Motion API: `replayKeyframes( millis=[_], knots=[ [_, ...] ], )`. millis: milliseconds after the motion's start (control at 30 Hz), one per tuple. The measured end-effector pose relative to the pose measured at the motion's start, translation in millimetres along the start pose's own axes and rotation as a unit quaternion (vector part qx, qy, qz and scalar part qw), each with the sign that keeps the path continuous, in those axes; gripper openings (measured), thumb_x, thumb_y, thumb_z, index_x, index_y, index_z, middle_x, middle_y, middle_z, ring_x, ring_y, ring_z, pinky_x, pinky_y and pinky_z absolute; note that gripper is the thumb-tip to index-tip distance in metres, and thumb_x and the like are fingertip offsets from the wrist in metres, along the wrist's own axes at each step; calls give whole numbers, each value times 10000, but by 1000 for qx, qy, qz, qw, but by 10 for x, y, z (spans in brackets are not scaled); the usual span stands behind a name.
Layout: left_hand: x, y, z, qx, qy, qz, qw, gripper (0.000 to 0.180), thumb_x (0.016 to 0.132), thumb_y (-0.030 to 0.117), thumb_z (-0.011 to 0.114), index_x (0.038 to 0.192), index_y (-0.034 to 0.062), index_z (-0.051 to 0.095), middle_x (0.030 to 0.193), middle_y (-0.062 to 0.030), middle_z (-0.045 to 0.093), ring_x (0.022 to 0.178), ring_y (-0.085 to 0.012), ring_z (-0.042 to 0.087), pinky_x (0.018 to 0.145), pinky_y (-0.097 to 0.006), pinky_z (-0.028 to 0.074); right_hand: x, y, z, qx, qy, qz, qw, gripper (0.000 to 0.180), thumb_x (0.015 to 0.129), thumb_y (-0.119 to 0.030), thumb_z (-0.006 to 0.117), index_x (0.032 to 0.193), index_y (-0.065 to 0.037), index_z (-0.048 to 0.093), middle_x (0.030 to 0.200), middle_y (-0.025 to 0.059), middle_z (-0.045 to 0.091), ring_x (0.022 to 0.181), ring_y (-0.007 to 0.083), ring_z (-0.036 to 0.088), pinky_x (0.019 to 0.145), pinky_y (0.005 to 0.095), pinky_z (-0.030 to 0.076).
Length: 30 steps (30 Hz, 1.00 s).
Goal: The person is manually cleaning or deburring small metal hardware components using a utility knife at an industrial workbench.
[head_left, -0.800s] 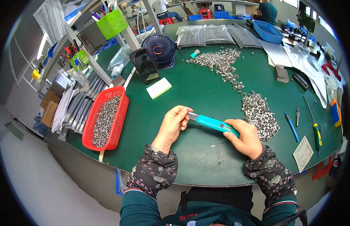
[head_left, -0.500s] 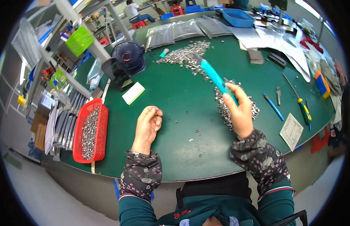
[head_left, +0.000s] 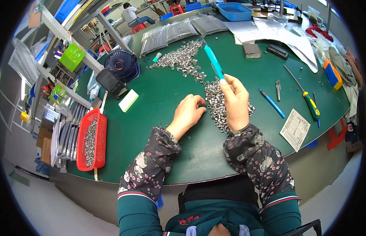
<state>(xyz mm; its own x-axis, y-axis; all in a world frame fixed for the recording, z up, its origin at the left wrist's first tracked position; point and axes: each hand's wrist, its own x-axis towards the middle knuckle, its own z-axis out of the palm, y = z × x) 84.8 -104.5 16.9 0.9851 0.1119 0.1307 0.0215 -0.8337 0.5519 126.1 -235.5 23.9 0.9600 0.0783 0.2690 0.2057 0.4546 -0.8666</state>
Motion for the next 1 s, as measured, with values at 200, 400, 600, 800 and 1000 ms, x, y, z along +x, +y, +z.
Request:
replayKeyframes(
  millis=[200,400,600,800,1000],
  knots=[
    [30,44,144,47,21,34,998,156,658,104,612,789,30,575,673,-62,467,631,-195,491,576,-312,404,10,29,-4,-17,-3,-28,999,236,803,-150,542,953,32,529,741,5,540,645,45,462,558,188,385],
    [-47,-76,-100,-148,57,-48,986,111,702,102,595,766,19,560,628,15,460,574,-78,438,508,-218,364,-20,5,53,-37,-19,-26,999,229,799,-145,547,949,28,532,743,10,549,629,47,471,552,186,392],
    [-560,-494,-703,-648,58,-148,745,73,772,66,520,837,57,487,718,-35,486,477,-47,361,336,-146,231,-59,116,30,-181,-94,-75,976,260,746,-161,590,944,-2,536,771,47,542,665,138,514,592,258,405],
    [-836,-938,-770,-710,127,-129,681,108,767,35,471,874,50,474,745,-62,466,484,-72,365,337,-150,241,-286,111,126,-361,-221,-140,895,260,742,-196,566,949,-43,537,803,111,551,701,272,546,604,328,424],
    [-816,-938,-643,-696,78,-115,704,97,816,73,480,901,43,516,741,-25,495,500,-41,371,351,-138,245,-395,92,155,-359,-319,-139,866,258,767,-178,543,989,-49,521,837,128,572,747,294,556,637,341,438]
  ],
)
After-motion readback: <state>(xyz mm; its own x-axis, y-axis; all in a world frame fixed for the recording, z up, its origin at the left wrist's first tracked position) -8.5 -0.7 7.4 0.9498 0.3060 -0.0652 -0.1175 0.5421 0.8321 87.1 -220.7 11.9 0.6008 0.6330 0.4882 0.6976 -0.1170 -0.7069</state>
